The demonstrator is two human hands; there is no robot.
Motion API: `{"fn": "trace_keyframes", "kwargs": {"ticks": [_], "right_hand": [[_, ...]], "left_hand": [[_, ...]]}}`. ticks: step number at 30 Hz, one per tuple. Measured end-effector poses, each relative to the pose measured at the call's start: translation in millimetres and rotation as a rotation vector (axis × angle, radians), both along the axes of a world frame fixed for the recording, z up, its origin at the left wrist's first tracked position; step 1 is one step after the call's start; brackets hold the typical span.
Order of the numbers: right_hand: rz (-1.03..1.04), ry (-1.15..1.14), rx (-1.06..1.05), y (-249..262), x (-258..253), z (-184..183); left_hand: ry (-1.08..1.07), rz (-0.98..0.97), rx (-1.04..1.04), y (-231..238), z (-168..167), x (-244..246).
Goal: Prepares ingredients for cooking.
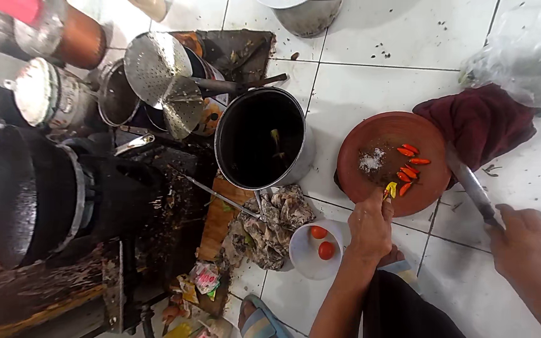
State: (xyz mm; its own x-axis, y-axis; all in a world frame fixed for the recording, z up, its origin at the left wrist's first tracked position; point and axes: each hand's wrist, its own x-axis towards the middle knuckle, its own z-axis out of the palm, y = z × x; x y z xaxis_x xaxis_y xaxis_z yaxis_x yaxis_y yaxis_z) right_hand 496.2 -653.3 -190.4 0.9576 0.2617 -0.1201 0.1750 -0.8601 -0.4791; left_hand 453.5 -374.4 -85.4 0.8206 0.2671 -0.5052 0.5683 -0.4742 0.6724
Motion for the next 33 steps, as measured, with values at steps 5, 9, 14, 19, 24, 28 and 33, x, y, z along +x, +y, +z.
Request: {"fn": "trace_keyframes", "kwargs": {"ticks": [5, 9, 14, 19, 24, 28, 33], "right_hand": [[0.078, 0.076, 0.334, 61.5, 28.1, 48.7], [0.116, 0.388, 0.524, 118.6, 50.2, 69.9], [0.155, 0.515, 0.518, 158.4, 67.2, 69.5], [0.103, 0.488, 0.382, 168.2, 58.1, 71.4], [0.017, 0.680, 0.666, 165.5, 49.8, 70.4], [0.190, 0.296, 0.428, 169.2, 45.6, 69.8], [0.353, 0.002, 0.441, 168.5, 42.7, 61.5]], "left_hand": [[-0.269, -0.091, 0.330, -6.4, -14.0, -3.7], [-0.389, -0.176, 0.474, -6.2, -21.9, -2.2], [-0.427, -0.274, 0.621, 1.7, -26.2, 3.2], [-0.470, -0.335, 0.797, 11.8, -30.2, 5.6], [-0.467, -0.380, 0.823, 10.8, -31.6, 3.7], [-0.332, -0.316, 0.693, 4.9, -24.1, 3.4], [-0.180, -0.154, 0.352, 4.3, -11.9, 5.3]]}}
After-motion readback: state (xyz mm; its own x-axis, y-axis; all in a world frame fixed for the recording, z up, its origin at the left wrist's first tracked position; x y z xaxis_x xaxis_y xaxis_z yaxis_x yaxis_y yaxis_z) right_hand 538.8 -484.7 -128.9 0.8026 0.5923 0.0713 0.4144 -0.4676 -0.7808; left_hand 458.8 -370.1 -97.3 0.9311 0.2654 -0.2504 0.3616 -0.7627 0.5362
